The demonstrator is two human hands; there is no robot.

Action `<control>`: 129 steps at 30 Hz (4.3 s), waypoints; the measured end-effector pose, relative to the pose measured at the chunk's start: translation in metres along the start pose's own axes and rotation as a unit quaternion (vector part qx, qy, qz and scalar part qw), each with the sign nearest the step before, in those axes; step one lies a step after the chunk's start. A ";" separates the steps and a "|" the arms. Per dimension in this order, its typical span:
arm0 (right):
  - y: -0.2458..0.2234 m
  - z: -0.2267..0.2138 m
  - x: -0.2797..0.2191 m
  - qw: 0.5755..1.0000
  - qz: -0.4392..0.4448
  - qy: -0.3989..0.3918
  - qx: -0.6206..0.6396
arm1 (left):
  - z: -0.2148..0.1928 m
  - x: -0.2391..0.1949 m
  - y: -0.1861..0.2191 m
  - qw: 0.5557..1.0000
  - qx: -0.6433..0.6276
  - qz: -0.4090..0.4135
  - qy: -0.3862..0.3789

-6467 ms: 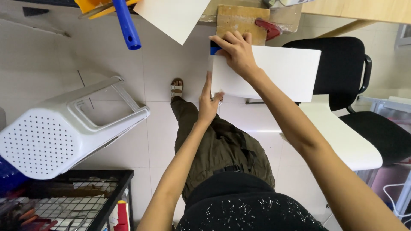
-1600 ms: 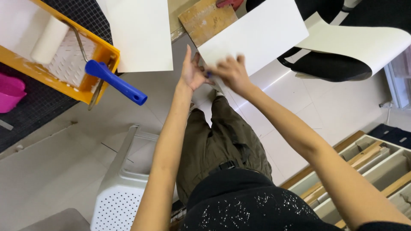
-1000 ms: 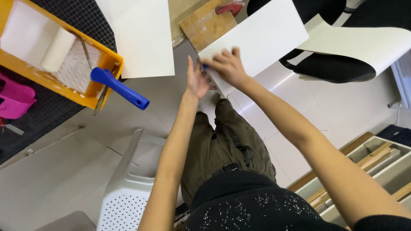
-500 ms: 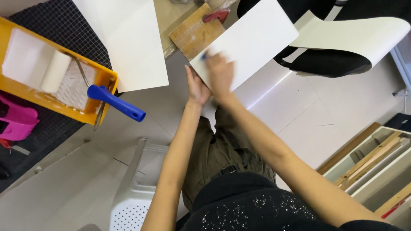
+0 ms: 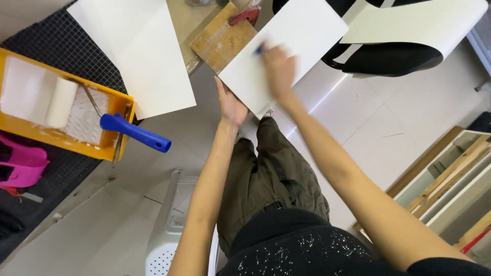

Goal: Applying adhesive paper to white boards using a paint roller and a squeegee tool.

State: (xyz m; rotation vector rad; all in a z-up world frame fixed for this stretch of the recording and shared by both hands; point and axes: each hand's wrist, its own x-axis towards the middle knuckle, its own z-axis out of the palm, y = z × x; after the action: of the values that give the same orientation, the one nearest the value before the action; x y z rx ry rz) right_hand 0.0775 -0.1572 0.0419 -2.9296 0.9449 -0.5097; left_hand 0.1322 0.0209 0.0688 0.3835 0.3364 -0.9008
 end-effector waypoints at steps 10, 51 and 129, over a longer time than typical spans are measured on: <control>-0.026 -0.028 -0.057 0.992 -0.070 0.102 -0.007 | -0.016 0.012 -0.007 0.997 0.059 -0.014 0.045; -0.047 -0.008 -0.020 0.992 -0.111 0.032 0.053 | -0.039 0.023 -0.008 0.997 0.062 0.021 0.041; -0.056 -0.029 -0.145 0.997 0.013 0.047 0.063 | 0.012 0.019 0.107 0.661 0.748 -0.052 0.007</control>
State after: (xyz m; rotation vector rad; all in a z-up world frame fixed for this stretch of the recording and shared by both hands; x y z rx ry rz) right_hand -0.0109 -0.0260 0.0325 -2.7999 0.9233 -0.6848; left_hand 0.2315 0.0625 0.0899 1.9263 -0.5033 -1.1290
